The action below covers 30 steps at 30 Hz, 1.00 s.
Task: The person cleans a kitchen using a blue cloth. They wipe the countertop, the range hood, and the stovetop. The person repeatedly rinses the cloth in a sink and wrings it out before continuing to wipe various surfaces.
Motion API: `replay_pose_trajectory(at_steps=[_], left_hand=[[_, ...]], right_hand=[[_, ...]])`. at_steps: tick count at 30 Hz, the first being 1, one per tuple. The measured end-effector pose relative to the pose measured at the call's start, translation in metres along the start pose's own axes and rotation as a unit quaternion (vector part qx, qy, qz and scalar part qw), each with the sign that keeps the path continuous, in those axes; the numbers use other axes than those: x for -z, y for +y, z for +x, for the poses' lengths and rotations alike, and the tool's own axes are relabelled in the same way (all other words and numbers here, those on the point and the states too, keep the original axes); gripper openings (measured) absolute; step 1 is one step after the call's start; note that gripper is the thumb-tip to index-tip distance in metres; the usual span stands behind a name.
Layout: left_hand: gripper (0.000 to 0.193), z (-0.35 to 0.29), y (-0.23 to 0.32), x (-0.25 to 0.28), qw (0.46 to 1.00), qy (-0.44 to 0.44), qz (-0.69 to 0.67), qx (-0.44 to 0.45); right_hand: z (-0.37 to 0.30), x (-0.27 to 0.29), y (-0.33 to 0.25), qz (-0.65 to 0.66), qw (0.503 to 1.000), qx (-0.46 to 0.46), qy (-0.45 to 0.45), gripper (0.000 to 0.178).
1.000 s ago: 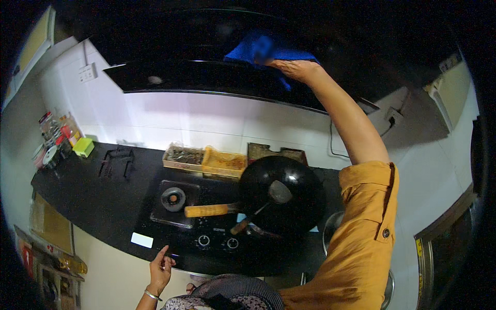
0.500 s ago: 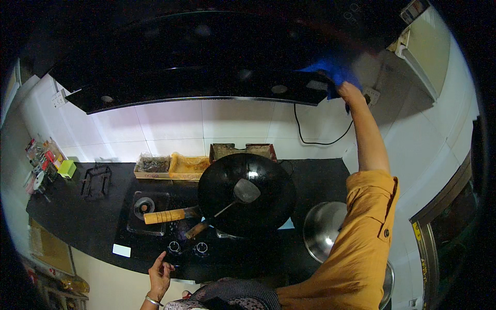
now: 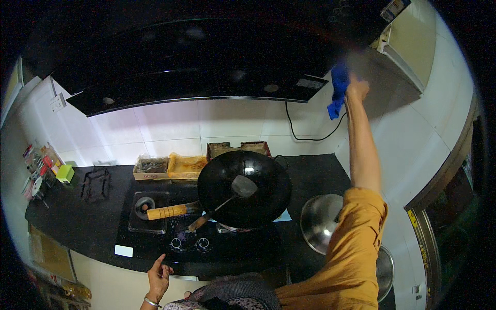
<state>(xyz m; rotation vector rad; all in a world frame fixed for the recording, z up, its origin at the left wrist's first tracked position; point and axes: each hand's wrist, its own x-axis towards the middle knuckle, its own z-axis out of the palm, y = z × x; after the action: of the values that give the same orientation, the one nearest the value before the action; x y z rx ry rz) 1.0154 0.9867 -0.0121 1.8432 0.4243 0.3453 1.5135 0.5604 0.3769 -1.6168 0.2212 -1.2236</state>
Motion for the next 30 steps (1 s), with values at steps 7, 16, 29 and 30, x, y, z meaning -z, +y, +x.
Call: replay_pose_trajectory(at_steps=[7, 16, 29, 30], left_hand=[[0.039, -0.009, 0.004, -0.004, 1.000, 0.004, 0.012, 0.026], [0.041, -0.007, -0.002, -0.009, 1.000, 0.014, 0.000, 0.025], [0.038, -0.023, -0.044, 0.032, 0.996, 0.066, -0.040, 0.048], [0.038, -0.023, -0.046, 0.042, 0.996, 0.068, -0.026, 0.044]], right_hand=[[-0.063, -0.092, -0.066, -0.064, 0.989, 0.128, -0.027, 0.079], [-0.097, -0.088, -0.039, 0.020, 0.900, 0.436, 0.016, 0.062], [-0.184, -0.205, -0.121, 0.242, 0.915, 0.312, 0.087, 0.073], [-0.217, -0.219, -0.136, 0.229, 0.914, 0.331, 0.062, 0.076]])
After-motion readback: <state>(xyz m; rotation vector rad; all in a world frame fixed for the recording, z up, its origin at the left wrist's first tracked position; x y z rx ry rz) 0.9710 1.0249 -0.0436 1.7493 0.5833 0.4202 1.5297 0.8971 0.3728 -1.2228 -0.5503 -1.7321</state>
